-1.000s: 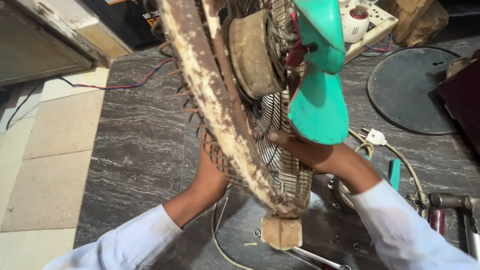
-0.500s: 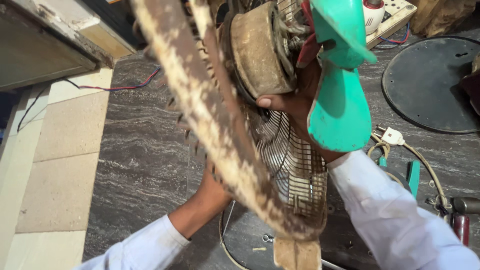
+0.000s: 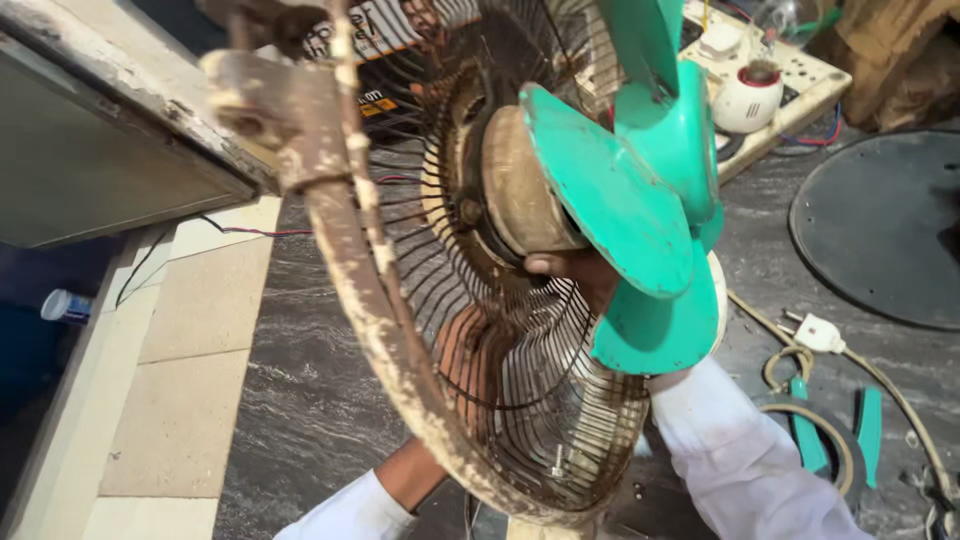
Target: The person reassembles a standing fan by attaching the front wire cage to the motor housing. They align the cage, insert screws, and tighten them by hand to secure the assembly.
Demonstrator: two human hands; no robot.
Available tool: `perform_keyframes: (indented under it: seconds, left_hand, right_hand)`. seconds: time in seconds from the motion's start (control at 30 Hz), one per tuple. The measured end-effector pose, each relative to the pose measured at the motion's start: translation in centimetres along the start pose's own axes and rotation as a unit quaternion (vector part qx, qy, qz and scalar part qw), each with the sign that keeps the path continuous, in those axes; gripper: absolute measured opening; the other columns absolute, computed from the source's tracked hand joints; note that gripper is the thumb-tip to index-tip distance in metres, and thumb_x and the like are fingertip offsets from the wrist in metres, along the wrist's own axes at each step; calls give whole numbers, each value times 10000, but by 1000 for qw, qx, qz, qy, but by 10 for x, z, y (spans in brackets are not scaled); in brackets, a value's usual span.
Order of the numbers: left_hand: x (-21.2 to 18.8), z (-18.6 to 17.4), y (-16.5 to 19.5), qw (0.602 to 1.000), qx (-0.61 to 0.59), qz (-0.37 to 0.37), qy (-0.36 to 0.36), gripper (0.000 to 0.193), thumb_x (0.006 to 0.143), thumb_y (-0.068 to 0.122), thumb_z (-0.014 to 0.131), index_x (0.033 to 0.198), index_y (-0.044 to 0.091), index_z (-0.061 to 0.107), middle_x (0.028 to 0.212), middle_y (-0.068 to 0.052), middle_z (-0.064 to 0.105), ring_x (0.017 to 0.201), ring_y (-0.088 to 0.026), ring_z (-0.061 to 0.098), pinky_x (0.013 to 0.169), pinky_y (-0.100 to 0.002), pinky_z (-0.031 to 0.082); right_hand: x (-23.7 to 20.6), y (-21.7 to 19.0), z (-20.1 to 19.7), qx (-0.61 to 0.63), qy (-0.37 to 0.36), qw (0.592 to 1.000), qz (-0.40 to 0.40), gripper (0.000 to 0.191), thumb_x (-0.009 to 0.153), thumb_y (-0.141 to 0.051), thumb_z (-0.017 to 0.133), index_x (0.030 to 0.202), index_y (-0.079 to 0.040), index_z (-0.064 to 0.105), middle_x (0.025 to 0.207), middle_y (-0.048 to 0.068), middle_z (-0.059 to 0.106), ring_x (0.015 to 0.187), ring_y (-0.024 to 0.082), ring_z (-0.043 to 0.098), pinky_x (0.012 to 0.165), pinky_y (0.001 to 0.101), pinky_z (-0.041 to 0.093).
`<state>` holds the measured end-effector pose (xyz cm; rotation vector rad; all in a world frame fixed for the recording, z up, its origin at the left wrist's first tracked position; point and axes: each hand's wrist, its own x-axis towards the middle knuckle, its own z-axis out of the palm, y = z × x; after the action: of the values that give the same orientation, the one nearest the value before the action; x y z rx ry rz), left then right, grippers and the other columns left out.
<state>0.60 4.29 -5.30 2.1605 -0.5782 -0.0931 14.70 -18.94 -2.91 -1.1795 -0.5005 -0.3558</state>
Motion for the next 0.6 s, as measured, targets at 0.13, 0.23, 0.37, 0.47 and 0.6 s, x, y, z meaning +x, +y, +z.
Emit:
perform_keyframes:
  seconds: [0.13,0.23,0.37,0.47,0.6]
  left_hand:
    - [18,2,3,999,16,18,45,479,915,162,659,1321,18,448,1252,-154,493,1160,-303,489,964,-420,474]
    - [29,1,9,994,42,38,97,458,922,161,648,1313,19,457,1243,-153,497,1151,-300,491,952,-414,481]
    - [36,-2,25,937,242,152,200,430,932,161,634,1303,20,469,1232,-151,502,1140,-296,493,936,-405,491]
    - [50,0,41,982,-51,30,180,402,951,123,627,1303,40,453,1243,-132,518,1162,-239,530,957,-370,532]
    - [64,8,58,881,-435,-83,166,359,980,92,633,1297,10,484,1203,-149,599,1065,-226,593,882,-349,558]
  right_hand:
    - [0,2,1,-29,7,1000,2,760,818,-30,947,1290,-117,357,1409,33,440,1461,200,410,1297,376,340]
    - [-2,1,0,-53,10,999,4,766,823,-35,941,1305,-112,350,1417,41,440,1462,205,412,1294,376,342]
    - [-6,-11,-3,-82,0,997,0,773,830,-41,933,1324,-105,341,1427,51,439,1462,211,416,1290,376,345]
    - [-6,-25,-6,-113,-21,993,2,779,836,-46,927,1338,-100,333,1435,58,439,1462,215,418,1288,376,347]
    - [-2,-42,-10,-135,-40,990,7,787,843,-53,919,1357,-93,324,1445,68,438,1462,221,421,1284,376,349]
